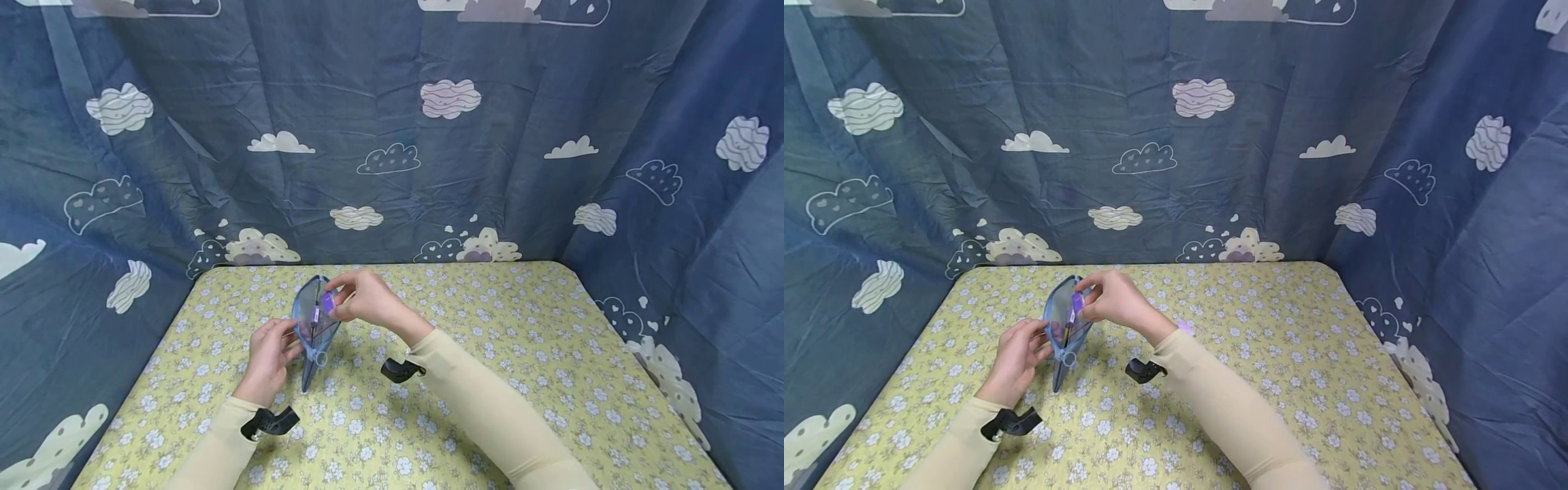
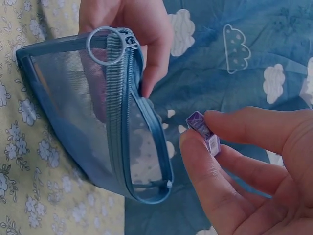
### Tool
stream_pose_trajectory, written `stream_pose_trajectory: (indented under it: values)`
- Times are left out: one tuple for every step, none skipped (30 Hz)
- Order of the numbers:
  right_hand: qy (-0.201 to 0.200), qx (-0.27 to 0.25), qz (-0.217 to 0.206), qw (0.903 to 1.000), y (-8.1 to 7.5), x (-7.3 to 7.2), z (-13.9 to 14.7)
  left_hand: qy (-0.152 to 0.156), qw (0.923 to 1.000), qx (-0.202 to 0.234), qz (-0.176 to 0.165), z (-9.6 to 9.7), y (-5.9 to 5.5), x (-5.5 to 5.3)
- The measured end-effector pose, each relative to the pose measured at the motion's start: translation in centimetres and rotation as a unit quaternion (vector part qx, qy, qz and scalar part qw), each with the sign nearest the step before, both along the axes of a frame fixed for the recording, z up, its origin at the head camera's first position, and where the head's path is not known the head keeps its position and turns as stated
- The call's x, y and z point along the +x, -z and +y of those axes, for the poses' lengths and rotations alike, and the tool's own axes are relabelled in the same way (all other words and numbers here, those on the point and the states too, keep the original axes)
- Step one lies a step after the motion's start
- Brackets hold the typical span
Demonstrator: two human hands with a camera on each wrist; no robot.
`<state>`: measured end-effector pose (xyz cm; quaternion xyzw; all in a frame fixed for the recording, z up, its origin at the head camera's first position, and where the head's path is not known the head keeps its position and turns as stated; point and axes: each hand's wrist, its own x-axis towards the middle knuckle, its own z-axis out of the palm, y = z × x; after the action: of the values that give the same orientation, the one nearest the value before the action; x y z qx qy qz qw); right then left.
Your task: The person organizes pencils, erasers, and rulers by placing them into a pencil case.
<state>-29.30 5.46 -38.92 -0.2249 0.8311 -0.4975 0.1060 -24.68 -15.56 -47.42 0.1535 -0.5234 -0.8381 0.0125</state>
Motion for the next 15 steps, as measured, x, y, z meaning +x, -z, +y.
stream_pose_trajectory:
  values:
    - [-0.001, 0.001, 0.000, 1.0000, 0.1, 0.0, -0.2, -0.001, 1.0000, 0.002, 0.000, 0.0, 0.0, 0.0]
    - [0.000, 0.003, -0.001, 1.0000, 0.1, -0.1, -0.3, -0.002, 1.0000, 0.004, 0.000, 0.0, 0.0, -0.1]
    - [0.000, 0.004, -0.002, 1.0000, 0.2, -0.1, -0.5, -0.002, 1.0000, 0.005, 0.001, 0.0, 0.0, -0.1]
    - [0.000, 0.004, -0.004, 1.0000, 0.3, -0.1, -0.6, -0.003, 1.0000, 0.006, 0.001, 0.0, 0.0, -0.1]
    - [0.001, 0.005, -0.007, 1.0000, 0.4, -0.1, -0.7, -0.002, 1.0000, 0.007, 0.002, 0.0, 0.1, -0.1]
    - [0.001, 0.006, -0.009, 0.9999, 0.5, -0.1, -0.8, -0.002, 1.0000, 0.008, 0.002, 0.0, 0.1, -0.1]
    - [0.000, 0.006, -0.013, 0.9999, 0.6, -0.1, -0.9, -0.001, 1.0000, 0.009, 0.002, 0.0, 0.1, -0.1]
    - [0.001, 0.010, -0.014, 0.9999, 0.7, -0.1, -1.0, 0.000, 1.0000, 0.009, 0.002, 0.0, 0.1, -0.1]
    - [0.002, 0.012, -0.015, 0.9998, 0.8, -0.1, -1.1, 0.000, 1.0000, 0.009, 0.001, 0.0, 0.1, -0.1]
    - [0.002, 0.016, -0.015, 0.9998, 0.9, -0.1, -1.2, 0.001, 1.0000, 0.008, 0.000, 0.0, 0.1, -0.1]
    - [0.002, 0.017, -0.015, 0.9997, 0.9, -0.1, -1.2, 0.002, 1.0000, 0.007, 0.000, 0.0, 0.1, -0.1]
    - [0.001, 0.021, -0.013, 0.9997, 1.0, -0.1, -1.3, 0.002, 1.0000, 0.007, -0.001, 0.0, 0.1, -0.1]
    - [0.002, 0.022, -0.013, 0.9997, 1.0, -0.1, -1.4, 0.002, 1.0000, 0.006, -0.001, 0.0, 0.1, -0.1]
    - [0.002, 0.025, -0.009, 0.9997, 1.0, -0.1, -1.5, 0.002, 1.0000, 0.006, -0.001, -0.1, 0.1, -0.1]
    - [0.003, 0.026, -0.008, 0.9996, 1.1, -0.1, -1.6, 0.002, 1.0000, 0.006, -0.001, -0.1, 0.1, -0.1]
